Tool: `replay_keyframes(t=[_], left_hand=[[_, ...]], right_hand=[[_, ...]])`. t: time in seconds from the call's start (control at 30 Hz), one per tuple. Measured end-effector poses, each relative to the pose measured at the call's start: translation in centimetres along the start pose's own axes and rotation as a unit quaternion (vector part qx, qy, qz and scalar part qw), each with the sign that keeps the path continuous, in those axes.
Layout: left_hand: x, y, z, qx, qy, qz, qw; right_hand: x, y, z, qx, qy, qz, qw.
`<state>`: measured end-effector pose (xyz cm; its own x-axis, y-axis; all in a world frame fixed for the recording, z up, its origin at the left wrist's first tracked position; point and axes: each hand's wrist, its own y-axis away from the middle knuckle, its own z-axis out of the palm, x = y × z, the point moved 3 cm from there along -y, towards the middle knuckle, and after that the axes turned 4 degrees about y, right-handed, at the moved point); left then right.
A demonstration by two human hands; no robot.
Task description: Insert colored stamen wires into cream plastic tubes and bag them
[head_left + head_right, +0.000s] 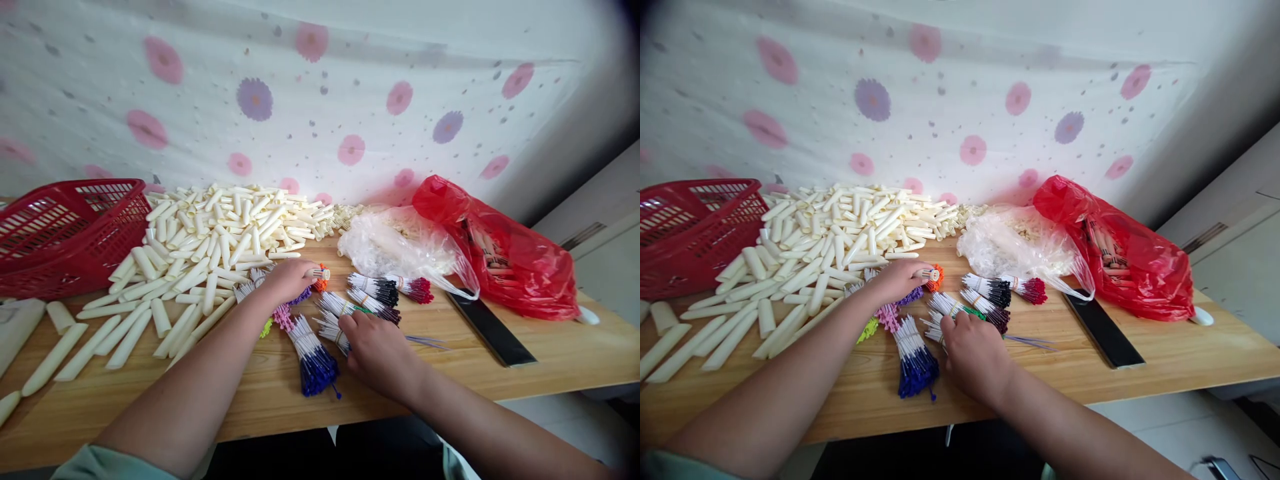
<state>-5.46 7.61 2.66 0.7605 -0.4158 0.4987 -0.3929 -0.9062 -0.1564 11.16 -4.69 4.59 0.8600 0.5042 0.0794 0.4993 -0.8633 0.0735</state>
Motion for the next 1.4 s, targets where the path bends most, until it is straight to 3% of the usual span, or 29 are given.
replay_keyframes(t=[0.1,0.2,0.27,0.37,0.47,0.57,0.63,0.73,0.83,0.93,1.03,1.23,1.4], left_hand=[[-0.3,0.3,-0.1,-0.007,0.011,-0.014,1.0],[-0.5,0.8,-0.4,-0.006,0.024,-0.026,0.999],[-0.5,1.0,-0.5,-0.002,0.034,-0.033,0.999],[-0.7,1.1,-0.6,0.017,0.049,-0.048,0.997],[-0.9,1.3,-0.8,0.049,0.061,-0.071,0.994],[-1.0,1.6,-1.5,0.088,0.067,-0.092,0.99],[-0.9,1.8,-2.0,0.112,0.072,-0.102,0.986],[-0.5,2.1,-2.8,0.151,0.089,-0.098,0.98],[0.3,2.4,-3.1,0.172,0.114,-0.086,0.975],[1.5,2.7,-3.0,0.157,0.157,-0.067,0.973],[3.0,3.2,-2.6,0.129,0.203,-0.046,0.97],[4.3,3.9,-1.8,0.092,0.257,-0.004,0.962],[3.4,3.6,-1.4,0.089,0.274,0.029,0.957]], right_hand=[[1.7,-0.1,-0.9,-0.011,-0.101,0.017,0.995],[4.6,-0.3,-3.1,-0.02,-0.207,0.034,0.977],[6.7,-1.3,-5.0,0.015,-0.23,0.047,0.972],[8.8,-4.6,-7.1,0.128,-0.154,0.077,0.977],[8.6,-9.7,-6.0,0.182,-0.084,0.052,0.978],[7.3,-14.2,-2.7,0.127,-0.099,-0.002,0.987],[6.8,-15.3,-1.1,0.099,-0.114,-0.034,0.988],[7.3,-13.4,-1.2,0.111,-0.138,-0.047,0.983],[8.0,-8.6,-2.4,0.123,-0.173,-0.082,0.974],[8.0,-3.5,-2.3,0.066,-0.203,-0.143,0.966],[7.8,-0.4,-1.1,0.039,-0.202,-0.134,0.969],[6.3,-0.1,-0.8,0.024,-0.146,-0.123,0.981],[3.4,-1.7,-0.2,-0.001,0.02,-0.134,0.991]])
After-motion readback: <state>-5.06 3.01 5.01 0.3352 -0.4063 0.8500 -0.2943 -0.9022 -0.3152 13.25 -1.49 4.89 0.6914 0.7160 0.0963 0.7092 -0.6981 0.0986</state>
